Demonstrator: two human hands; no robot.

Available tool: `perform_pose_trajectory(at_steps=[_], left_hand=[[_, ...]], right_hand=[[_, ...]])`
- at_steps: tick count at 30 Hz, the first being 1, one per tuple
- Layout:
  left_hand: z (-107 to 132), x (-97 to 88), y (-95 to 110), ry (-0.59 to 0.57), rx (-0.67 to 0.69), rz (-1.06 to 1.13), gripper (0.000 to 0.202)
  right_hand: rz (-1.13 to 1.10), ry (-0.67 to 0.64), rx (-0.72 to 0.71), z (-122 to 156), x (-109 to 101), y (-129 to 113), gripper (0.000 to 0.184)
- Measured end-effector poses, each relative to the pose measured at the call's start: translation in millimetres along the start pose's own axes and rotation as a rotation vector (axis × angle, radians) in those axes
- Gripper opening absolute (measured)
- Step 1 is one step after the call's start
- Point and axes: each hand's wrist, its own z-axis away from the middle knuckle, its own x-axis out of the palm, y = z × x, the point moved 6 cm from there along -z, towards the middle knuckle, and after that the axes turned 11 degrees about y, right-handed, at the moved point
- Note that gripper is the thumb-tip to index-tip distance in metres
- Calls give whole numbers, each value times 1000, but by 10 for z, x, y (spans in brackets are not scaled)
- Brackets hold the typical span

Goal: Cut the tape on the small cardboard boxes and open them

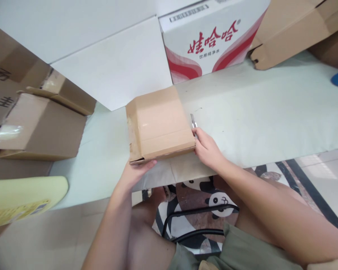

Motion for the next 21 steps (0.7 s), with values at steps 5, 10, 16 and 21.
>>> perform_pose_trajectory(at_steps=[5, 10, 16, 21], left_hand=[[-6, -5, -1, 8, 2, 9, 46], [-2, -3, -19, 2, -2, 1, 45], [-3, -4, -33, -1, -4, -22, 50], [-3, -6, -28, 2, 9, -34, 50]], right_hand=[[-2, -1, 6, 1, 3, -15, 15], [-4, -2, 1, 2, 2, -13, 11], [-3, -3, 6, 4, 1, -11, 11], [0, -7, 21, 12, 5, -10, 12]])
